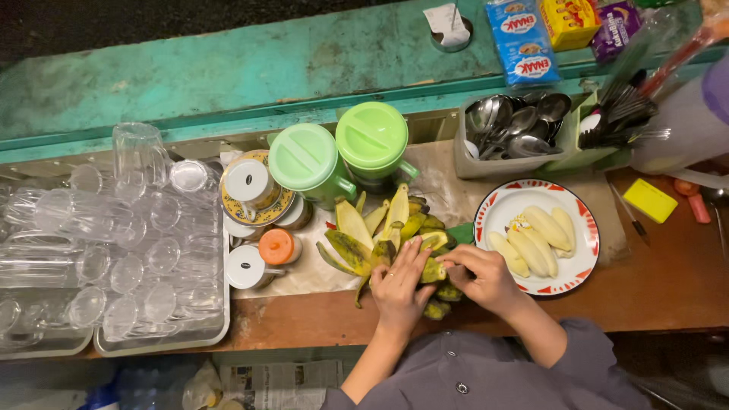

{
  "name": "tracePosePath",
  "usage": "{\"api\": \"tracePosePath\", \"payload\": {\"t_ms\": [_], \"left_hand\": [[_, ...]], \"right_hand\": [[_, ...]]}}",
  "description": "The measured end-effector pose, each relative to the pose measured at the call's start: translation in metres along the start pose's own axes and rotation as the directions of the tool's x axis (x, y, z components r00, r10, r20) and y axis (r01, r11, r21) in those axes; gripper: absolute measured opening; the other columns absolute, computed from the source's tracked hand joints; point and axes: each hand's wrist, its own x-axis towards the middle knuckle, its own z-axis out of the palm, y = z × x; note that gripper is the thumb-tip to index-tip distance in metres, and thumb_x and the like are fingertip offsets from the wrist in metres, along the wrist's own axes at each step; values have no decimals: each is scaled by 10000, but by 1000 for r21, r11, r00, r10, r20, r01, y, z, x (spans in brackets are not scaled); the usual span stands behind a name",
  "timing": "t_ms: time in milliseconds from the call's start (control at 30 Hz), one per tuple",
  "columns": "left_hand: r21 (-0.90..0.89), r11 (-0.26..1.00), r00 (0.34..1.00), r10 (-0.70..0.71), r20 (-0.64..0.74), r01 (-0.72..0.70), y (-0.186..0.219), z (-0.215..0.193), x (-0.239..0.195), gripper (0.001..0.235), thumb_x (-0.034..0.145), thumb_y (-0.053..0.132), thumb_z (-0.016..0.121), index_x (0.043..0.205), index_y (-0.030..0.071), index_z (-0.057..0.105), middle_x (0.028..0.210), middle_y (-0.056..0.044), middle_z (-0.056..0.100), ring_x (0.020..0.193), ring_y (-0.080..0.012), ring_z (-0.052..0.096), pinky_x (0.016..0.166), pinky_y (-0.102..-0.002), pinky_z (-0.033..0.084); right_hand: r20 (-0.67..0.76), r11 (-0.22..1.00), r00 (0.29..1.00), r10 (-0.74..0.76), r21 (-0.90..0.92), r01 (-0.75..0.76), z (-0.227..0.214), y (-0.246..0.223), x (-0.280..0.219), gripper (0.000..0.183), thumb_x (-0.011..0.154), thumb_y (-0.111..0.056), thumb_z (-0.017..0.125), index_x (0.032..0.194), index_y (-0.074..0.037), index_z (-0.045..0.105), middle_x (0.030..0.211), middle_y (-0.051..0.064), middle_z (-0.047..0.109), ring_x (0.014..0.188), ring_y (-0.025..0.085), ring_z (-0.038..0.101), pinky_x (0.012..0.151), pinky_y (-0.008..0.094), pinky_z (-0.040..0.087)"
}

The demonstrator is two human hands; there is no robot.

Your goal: The person peels several small bananas from a bunch using a knife and hands, then places the peeled bananas onto a plate. The person works at a cluttered counter with various containers and utensils nearby.

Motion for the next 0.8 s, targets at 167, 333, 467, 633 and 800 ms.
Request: {"api": "tracePosePath", "payload": {"t_ms": [167,333,467,633,800], "left_hand": [[18,1000,1000,11,-22,-11,-2,-4,-3,421,967,466,646,1297,208,696,1366,1,708,1209,-135,692,814,-274,409],[3,1000,992,-2,130,2,-3,-7,-5,542,1076,529,381,1294,133,680,1393,-65,667,1276,-171,669,827,-335,372],[8,1000,995,9,101,-9,-3,-4,-4,583,1084,548,332,1307,132,675,1385,-78,672,1275,-183,672,831,-344,382],[3,1000,995,27,92,-27,-4,-4,-9,514,1072,507,435,1305,118,678,1365,-106,682,1258,-204,688,813,-353,385],[-3,999,997,36,74,-36,0,-10,-3,554,1096,509,348,1282,119,694,1361,-107,683,1252,-197,691,804,-338,378]], "right_hand": [[38,999,999,23,43,-25,-3,-7,7,90,858,-100,775,938,-97,816,710,21,735,486,149,629,507,266,539],[169,1000,985,28,1,-29,-11,-8,12,68,894,-127,752,907,-60,750,689,8,601,595,124,464,578,257,414],[178,991,977,114,49,-124,-12,5,19,79,914,-138,720,868,-76,738,690,6,667,488,59,609,517,209,454],[96,917,929,358,150,-369,0,55,6,37,893,-71,721,866,-48,730,688,52,677,440,121,664,510,249,531],[76,908,918,388,137,-395,4,65,11,76,910,-95,716,844,-59,720,780,46,709,458,117,642,527,245,529]]}}
